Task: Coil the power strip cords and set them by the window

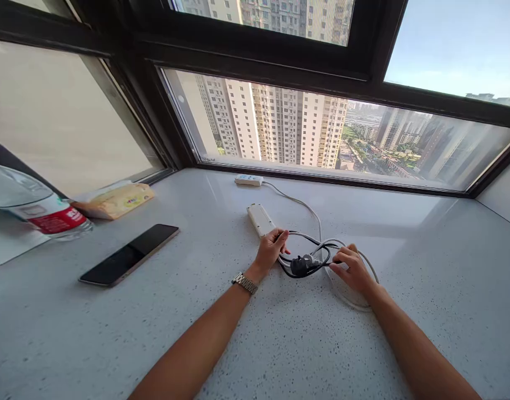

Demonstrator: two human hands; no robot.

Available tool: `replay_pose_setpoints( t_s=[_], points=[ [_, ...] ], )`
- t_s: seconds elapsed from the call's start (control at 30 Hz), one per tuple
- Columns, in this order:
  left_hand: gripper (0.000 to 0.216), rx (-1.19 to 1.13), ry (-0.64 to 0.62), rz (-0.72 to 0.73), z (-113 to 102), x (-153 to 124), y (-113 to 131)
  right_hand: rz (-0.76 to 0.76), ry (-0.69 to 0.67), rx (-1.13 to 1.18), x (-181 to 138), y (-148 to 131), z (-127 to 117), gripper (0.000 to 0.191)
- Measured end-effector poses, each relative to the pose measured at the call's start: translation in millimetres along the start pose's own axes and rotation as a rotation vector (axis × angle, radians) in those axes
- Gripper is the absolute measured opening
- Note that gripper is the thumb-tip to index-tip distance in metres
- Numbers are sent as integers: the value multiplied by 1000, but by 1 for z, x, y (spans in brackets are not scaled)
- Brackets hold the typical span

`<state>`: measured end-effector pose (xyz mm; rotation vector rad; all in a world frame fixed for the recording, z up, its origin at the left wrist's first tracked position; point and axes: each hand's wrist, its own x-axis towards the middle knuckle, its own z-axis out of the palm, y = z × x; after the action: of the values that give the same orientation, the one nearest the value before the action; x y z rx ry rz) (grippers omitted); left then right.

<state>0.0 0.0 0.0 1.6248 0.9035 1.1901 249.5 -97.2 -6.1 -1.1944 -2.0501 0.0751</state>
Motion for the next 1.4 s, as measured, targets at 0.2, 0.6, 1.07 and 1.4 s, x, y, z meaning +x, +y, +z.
replay_pose_setpoints(
  t_s=[0.2, 0.6, 1.07, 1.4],
  points=[
    [64, 230, -188, 131, -12, -8, 7, 188, 131, 23, -1, 0, -1, 49],
    [44, 325, -161, 317, 8, -16, 10, 405, 208, 71, -1, 1, -5, 53],
    [44, 235, -7, 211, 3, -14, 14, 470, 129, 579, -2, 9, -7, 56],
    [27, 361, -20, 262, 6, -12, 12, 612, 321, 702, -1, 23, -34, 57]
  ],
)
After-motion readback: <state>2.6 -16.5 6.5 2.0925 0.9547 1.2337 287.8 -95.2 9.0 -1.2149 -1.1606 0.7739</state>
